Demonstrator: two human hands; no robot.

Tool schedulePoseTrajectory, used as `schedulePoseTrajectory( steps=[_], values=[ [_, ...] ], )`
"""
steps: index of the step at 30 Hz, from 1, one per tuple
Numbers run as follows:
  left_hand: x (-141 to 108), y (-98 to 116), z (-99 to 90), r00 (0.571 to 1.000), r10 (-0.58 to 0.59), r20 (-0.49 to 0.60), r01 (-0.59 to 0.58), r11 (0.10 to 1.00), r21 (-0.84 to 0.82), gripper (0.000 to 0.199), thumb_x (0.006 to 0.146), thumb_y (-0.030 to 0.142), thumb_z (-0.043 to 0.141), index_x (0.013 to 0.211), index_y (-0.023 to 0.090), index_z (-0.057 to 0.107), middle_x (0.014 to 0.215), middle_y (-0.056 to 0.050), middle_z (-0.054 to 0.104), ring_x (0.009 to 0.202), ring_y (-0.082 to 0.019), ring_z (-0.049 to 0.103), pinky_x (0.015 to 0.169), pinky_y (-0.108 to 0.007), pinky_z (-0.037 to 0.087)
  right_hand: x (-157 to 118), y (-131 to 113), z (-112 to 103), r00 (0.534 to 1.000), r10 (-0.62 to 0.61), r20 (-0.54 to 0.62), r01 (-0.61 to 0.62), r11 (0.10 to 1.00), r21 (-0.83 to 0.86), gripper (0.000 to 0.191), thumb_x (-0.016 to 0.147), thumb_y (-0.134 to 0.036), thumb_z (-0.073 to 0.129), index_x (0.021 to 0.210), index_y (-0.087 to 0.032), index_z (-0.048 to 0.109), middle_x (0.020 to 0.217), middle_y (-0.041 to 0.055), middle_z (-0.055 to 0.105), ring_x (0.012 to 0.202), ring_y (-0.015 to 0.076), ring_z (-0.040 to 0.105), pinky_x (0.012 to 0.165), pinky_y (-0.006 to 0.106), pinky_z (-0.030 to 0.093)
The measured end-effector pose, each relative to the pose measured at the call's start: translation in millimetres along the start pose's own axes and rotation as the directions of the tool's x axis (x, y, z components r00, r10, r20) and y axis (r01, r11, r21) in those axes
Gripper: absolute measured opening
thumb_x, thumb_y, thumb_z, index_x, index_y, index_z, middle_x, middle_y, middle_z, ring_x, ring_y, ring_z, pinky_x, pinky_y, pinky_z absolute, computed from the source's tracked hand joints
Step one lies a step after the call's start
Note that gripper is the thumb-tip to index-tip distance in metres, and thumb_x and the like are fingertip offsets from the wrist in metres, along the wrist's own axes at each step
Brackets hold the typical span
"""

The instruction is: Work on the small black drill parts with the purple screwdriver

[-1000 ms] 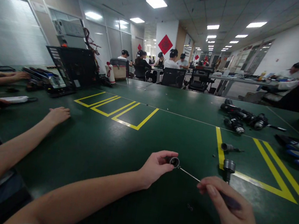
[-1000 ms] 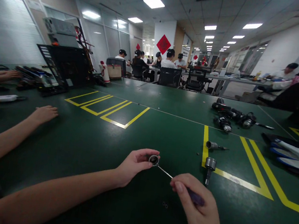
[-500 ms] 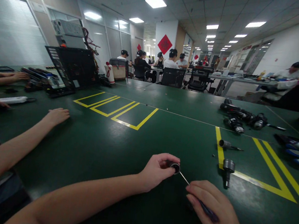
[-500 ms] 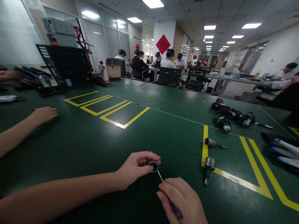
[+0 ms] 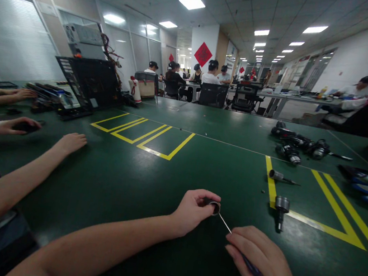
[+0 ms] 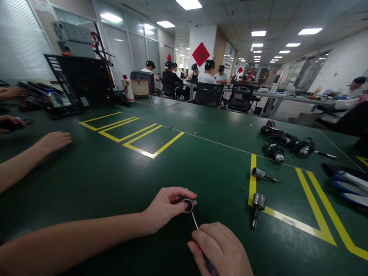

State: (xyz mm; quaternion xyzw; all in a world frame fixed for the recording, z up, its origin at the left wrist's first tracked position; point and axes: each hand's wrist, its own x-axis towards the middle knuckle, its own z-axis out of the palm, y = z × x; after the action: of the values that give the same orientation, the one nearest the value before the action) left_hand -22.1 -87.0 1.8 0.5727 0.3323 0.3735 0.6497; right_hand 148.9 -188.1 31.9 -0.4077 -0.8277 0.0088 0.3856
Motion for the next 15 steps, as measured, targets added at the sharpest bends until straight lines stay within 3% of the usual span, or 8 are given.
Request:
schedulePoseTrajectory(
  steps=[10, 13, 15],
  values=[
    [1.4, -4.3, -2.9, 1.0, 0.013, 0.013, -0.013, 0.999, 0.036, 0.022, 0.071, 0.013, 0.065, 0.093, 0.014, 0.067, 0.094, -0.007, 0.068, 0.087, -0.018, 0.064, 0.082, -0.035, 0.05, 0.8, -3.5, -2.8, 0.999, 0.041, -0.015, -0.04, 0.998, 0.04, 0.012, 0.085, -0.02, 0.053, 0.092, -0.021, 0.064, 0.082, 0.0066, 0.069, 0.075, 0.0183, 0.066, 0.066, 0.028, 0.056],
    [1.5, -3.5, -4.0, 1.0, -0.002, 0.02, 0.001, 0.999, 0.049, 0.023, 0.073, 0.011, 0.062, 0.095, 0.015, 0.067, 0.098, -0.007, 0.067, 0.091, -0.018, 0.064, 0.085, -0.036, 0.05, 1.8, -2.5, -13.2, 0.981, 0.188, -0.043, -0.179, 0.972, 0.155, 0.021, 0.088, -0.023, 0.048, 0.071, -0.021, 0.06, 0.063, 0.0021, 0.062, 0.057, 0.0146, 0.061, 0.051, 0.023, 0.05],
    [1.4, -1.1, -3.6, 1.0, -0.003, 0.02, 0.002, 0.999, 0.048, 0.022, 0.073, 0.009, 0.061, 0.094, 0.015, 0.067, 0.1, -0.007, 0.066, 0.092, -0.019, 0.063, 0.086, -0.037, 0.049, 2.0, 1.2, -18.9, 0.931, 0.359, -0.072, -0.338, 0.919, 0.205, 0.034, 0.09, -0.029, 0.044, 0.058, -0.021, 0.054, 0.05, -0.0013, 0.054, 0.044, 0.0122, 0.054, 0.042, 0.021, 0.044]
  ],
)
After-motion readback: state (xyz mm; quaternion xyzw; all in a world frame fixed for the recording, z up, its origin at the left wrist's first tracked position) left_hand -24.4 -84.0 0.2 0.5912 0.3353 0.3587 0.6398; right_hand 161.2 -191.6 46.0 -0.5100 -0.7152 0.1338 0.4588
